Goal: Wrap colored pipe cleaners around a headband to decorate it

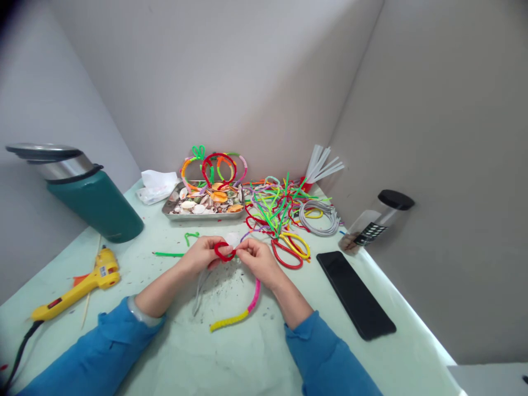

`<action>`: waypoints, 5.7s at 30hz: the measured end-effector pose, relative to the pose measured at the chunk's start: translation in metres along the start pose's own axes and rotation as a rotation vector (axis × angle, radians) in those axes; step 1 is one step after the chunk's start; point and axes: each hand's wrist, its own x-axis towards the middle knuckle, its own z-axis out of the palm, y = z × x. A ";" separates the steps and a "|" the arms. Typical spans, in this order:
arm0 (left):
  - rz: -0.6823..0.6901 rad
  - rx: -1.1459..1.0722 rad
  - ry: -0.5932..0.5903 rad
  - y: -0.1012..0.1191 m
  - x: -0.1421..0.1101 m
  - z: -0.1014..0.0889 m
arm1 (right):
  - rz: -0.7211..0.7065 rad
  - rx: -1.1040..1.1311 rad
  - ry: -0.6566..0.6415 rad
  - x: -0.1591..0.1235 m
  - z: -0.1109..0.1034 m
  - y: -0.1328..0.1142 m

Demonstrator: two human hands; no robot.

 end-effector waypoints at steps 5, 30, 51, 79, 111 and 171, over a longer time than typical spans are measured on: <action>-0.152 -0.212 -0.034 -0.002 0.000 -0.001 | -0.035 -0.016 -0.013 -0.003 0.003 -0.002; -0.271 -0.888 -0.136 -0.004 0.003 -0.033 | -0.259 -1.199 0.056 0.034 -0.009 0.004; -0.217 -0.229 0.198 -0.004 0.005 -0.012 | 0.085 -0.021 -0.165 0.017 0.008 -0.010; 0.199 -0.142 -0.042 -0.011 0.006 -0.025 | 0.188 0.338 -0.126 0.023 -0.003 0.001; 0.540 0.468 0.266 -0.006 -0.001 -0.008 | 0.091 0.353 -0.079 0.025 0.006 0.008; 0.131 0.013 0.114 -0.016 0.006 -0.006 | -0.097 0.042 -0.041 0.023 0.008 0.005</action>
